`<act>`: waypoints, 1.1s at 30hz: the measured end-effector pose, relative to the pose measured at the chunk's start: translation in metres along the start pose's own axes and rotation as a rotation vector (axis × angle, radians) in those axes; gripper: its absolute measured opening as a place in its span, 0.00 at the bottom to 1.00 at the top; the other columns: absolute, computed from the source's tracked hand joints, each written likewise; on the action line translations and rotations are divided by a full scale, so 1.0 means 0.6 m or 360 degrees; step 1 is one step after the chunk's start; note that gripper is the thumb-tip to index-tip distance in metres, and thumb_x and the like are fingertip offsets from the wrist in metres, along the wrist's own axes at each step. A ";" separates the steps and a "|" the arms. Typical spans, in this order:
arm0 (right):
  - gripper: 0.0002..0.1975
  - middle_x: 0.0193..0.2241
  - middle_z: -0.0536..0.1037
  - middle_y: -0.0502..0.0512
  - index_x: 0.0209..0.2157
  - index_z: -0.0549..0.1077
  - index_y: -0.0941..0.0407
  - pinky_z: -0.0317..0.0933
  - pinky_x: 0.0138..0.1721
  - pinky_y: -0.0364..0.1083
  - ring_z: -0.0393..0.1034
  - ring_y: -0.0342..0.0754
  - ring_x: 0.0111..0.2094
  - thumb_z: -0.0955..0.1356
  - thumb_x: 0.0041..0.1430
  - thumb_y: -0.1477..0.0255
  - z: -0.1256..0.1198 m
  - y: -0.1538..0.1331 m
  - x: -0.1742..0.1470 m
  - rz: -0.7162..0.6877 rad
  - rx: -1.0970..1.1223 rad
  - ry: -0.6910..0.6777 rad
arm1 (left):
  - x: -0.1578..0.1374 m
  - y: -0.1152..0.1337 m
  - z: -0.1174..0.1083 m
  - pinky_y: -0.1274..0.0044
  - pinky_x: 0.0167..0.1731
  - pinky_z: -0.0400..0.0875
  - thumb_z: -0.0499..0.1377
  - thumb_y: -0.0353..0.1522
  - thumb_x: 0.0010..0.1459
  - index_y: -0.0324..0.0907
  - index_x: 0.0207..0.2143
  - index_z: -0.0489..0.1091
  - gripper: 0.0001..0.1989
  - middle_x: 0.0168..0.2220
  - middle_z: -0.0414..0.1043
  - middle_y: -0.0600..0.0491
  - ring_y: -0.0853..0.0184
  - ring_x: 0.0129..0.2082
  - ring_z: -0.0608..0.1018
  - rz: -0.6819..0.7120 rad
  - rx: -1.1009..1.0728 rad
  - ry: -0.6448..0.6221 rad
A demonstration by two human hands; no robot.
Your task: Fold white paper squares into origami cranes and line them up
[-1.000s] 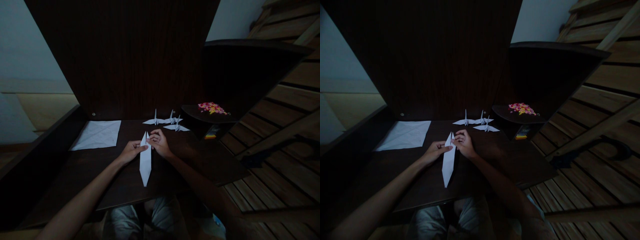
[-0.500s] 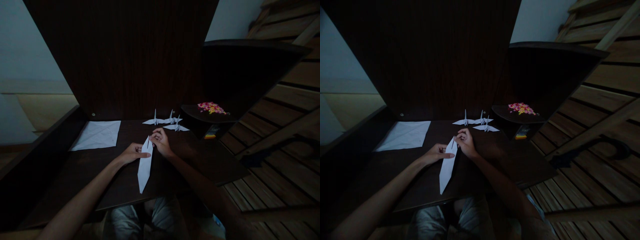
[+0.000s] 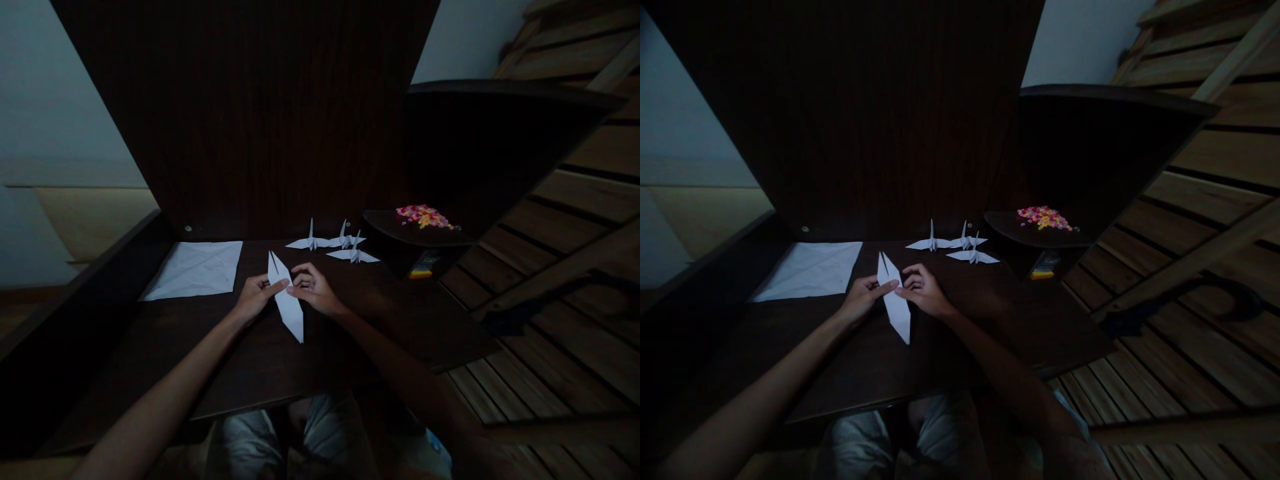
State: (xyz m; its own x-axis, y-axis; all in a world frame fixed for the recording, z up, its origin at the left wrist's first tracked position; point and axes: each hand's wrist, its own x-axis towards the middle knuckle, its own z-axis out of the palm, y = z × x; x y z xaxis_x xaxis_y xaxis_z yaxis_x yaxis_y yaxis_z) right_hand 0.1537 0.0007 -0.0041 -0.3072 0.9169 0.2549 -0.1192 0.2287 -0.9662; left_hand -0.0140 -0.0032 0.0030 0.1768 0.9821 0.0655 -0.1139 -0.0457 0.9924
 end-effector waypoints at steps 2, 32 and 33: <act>0.21 0.22 0.70 0.43 0.39 0.64 0.54 0.60 0.28 0.42 0.66 0.41 0.24 0.74 0.44 0.69 0.001 0.001 -0.002 0.0007 -0.0026 -0.0027 | 0.002 0.000 -0.001 0.75 0.29 0.69 0.69 0.41 0.40 0.37 0.29 0.77 0.17 0.29 0.78 0.50 0.65 0.27 0.76 -0.0015 -0.0024 0.0034; 0.07 0.22 0.73 0.48 0.29 0.75 0.57 0.60 0.27 0.41 0.65 0.41 0.24 0.66 0.48 0.74 -0.022 0.017 0.015 -0.0081 0.0025 0.0150 | 0.010 -0.012 -0.012 0.73 0.37 0.69 0.65 0.29 0.40 0.37 0.37 0.75 0.17 0.28 0.78 0.51 0.64 0.31 0.77 0.0062 -0.0185 0.0058; 0.07 0.23 0.73 0.48 0.29 0.75 0.57 0.60 0.27 0.41 0.65 0.41 0.24 0.66 0.47 0.74 -0.022 0.016 0.015 -0.0086 0.0025 0.0155 | 0.009 -0.011 -0.012 0.73 0.38 0.69 0.65 0.29 0.39 0.37 0.38 0.75 0.18 0.28 0.78 0.51 0.63 0.31 0.77 0.0052 -0.0214 0.0023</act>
State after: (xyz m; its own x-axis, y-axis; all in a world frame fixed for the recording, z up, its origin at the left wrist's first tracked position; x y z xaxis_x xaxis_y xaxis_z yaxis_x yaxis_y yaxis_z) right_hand 0.1624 0.0156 -0.0117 -0.2067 0.9311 0.3006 -0.1479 0.2740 -0.9503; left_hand -0.0191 0.0034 -0.0040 0.1567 0.9831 0.0952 -0.2495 -0.0538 0.9669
